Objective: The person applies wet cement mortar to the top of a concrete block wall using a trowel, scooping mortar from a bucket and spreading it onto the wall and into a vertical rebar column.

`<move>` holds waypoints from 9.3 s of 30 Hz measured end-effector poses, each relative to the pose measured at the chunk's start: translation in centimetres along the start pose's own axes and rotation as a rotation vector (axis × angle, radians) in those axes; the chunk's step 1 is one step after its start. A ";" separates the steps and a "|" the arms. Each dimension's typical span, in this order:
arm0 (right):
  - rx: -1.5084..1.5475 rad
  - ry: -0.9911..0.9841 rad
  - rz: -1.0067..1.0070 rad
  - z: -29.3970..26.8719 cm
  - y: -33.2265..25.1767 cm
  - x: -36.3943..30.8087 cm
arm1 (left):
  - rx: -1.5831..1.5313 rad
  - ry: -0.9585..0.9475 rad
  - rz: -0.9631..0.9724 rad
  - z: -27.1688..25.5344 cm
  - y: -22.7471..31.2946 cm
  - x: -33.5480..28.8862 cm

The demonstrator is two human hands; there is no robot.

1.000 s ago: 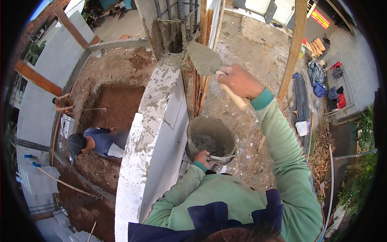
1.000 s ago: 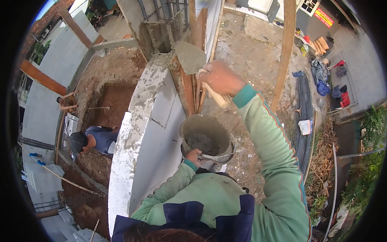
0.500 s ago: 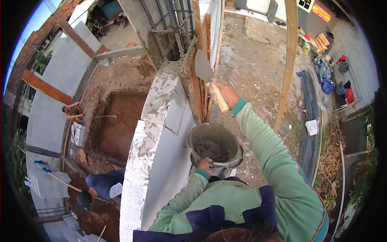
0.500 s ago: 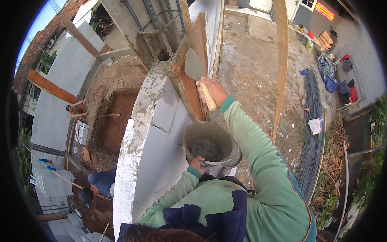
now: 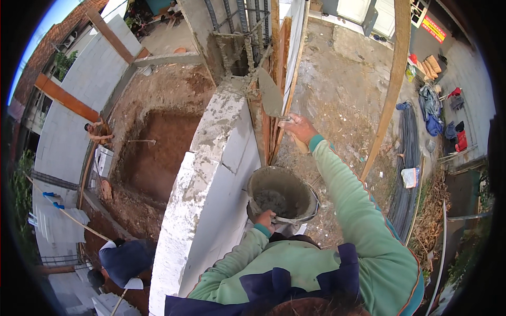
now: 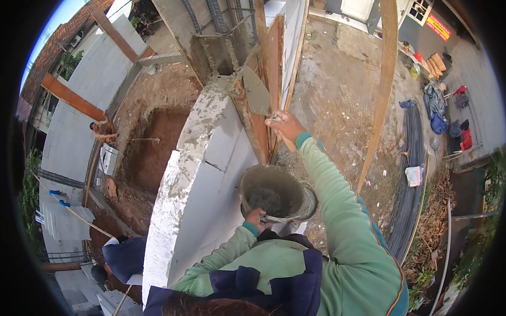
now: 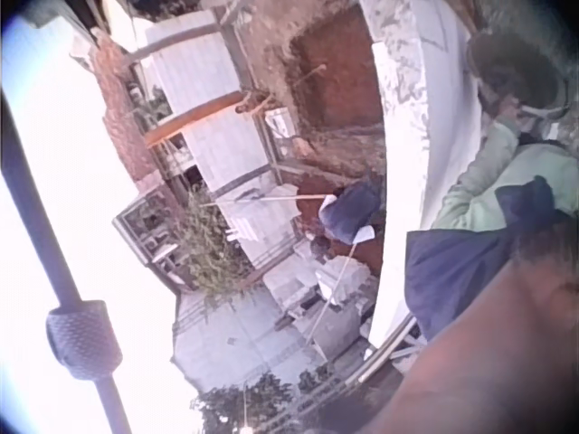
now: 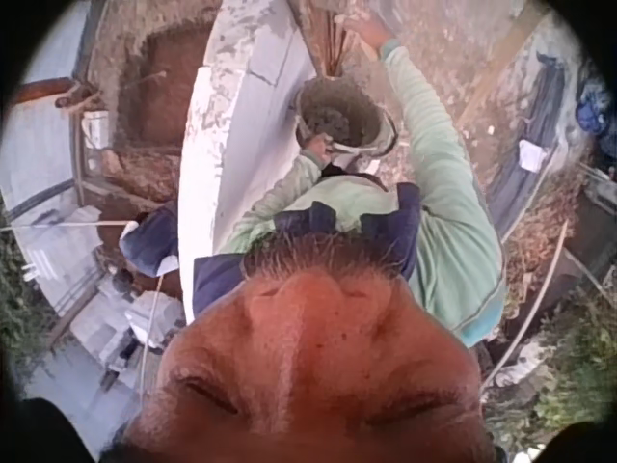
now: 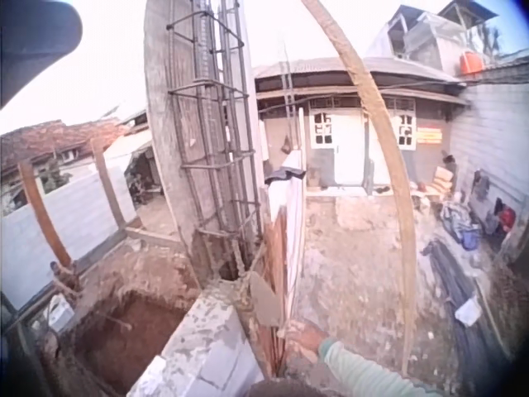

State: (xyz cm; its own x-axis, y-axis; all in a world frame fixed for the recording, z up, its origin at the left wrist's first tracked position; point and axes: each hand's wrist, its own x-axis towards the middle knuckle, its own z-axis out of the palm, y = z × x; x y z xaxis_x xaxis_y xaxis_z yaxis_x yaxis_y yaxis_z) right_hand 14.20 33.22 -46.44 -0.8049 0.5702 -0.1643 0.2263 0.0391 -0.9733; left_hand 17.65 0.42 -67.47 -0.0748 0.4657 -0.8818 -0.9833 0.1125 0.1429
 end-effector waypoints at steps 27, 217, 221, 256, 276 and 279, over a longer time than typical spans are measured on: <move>-2.264 0.442 -1.087 7.1 -28.9 -3.6 | -0.024 0.162 0.095 5.6 0.0 -1.1; -0.238 0.158 0.285 -11.6 -15.8 -6.2 | 0.115 -0.331 0.112 14.0 6.3 2.2; -0.038 0.145 0.273 -7.8 -9.8 -4.9 | 0.099 -0.258 0.136 13.5 6.7 2.4; -1.534 0.567 -0.144 -5.6 -20.4 0.9 | 0.119 -0.275 0.069 15.4 8.6 7.5; -1.580 0.624 -0.379 -4.3 -17.1 -5.8 | 0.068 -0.182 0.064 11.0 6.3 5.9; -1.544 0.620 -0.133 -6.3 -19.6 -3.0 | 0.076 -0.208 0.037 10.6 6.0 6.3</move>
State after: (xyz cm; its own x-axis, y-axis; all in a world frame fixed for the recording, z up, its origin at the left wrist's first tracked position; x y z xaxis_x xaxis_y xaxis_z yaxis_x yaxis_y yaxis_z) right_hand 15.57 35.90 -25.86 -0.6225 0.6987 0.3526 0.7746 0.6144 0.1500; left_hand 13.06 13.32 -67.46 -0.0668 0.6409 -0.7647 -0.9646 0.1546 0.2138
